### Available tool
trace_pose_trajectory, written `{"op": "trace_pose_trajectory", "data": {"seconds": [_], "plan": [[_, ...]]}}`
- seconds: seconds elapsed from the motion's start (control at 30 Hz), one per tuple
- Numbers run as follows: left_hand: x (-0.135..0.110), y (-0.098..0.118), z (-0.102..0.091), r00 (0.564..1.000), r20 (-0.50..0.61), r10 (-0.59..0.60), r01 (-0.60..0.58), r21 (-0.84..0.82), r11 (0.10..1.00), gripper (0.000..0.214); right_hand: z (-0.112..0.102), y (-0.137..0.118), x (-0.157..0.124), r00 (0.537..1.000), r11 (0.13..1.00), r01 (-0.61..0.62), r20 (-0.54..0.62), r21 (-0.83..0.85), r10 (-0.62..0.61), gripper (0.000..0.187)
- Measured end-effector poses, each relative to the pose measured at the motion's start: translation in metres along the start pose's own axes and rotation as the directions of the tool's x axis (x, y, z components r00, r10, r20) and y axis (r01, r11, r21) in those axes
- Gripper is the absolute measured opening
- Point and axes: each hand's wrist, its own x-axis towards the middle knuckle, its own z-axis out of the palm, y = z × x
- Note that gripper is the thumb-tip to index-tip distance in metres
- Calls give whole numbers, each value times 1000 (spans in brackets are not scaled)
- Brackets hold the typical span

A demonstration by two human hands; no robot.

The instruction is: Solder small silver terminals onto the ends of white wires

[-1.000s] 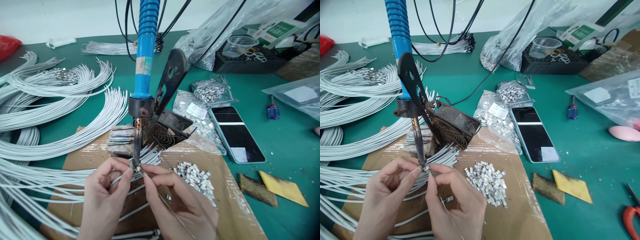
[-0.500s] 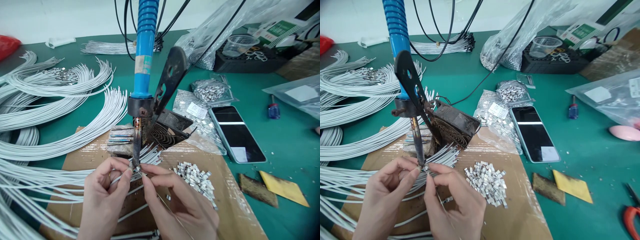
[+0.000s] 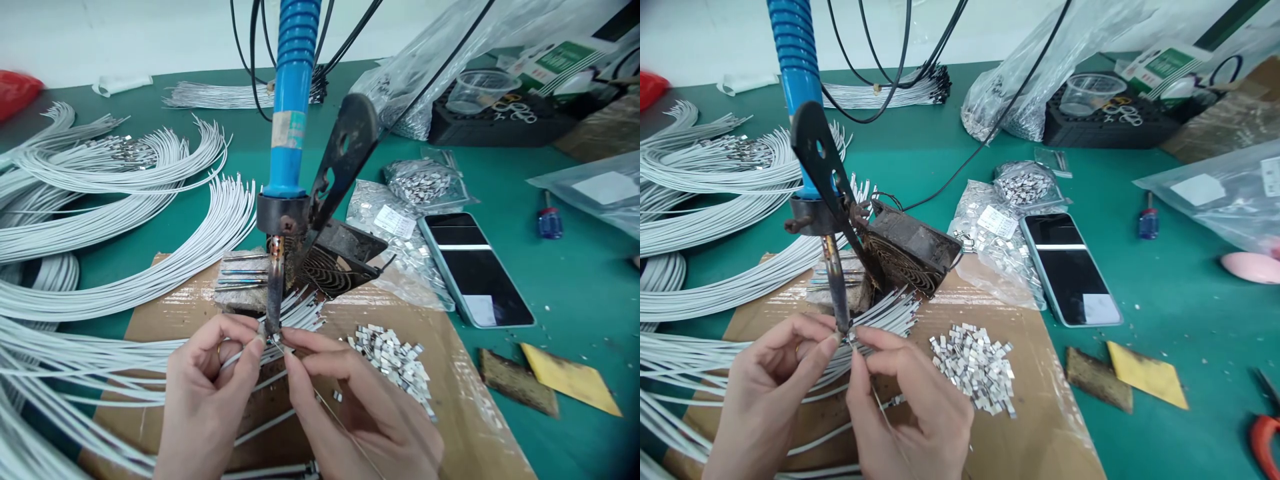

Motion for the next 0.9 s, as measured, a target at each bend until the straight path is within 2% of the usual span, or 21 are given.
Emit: {"op": "trace_pose_trajectory", "data": {"seconds": [0.1,0.27,0.4,0.63,0.73,0.9], "plan": [[-2,0,2,1000,2,1,-1,4,1000,17,0,0,0,1000,1000,11,0,10,-11,22],[-5,7,15,990,-139,-34,25,-66,998,16,0,1,0,1000,1000,17,1,-16,-17,21],[-5,10,20,986,-159,-55,41,-94,995,16,1,2,0,1000,1000,16,-1,-19,-16,21],[0,0,2,1000,-5,13,-13,6,1000,16,1,2,0,1000,1000,23,-10,-17,-23,20],[0,0,2,1000,-4,13,-12,5,1000,16,1,2,0,999,999,31,-13,-24,-31,20],[-3,10,16,987,-140,-73,61,-86,994,15,0,2,0,1000,999,15,-13,-41,-16,20]]}}
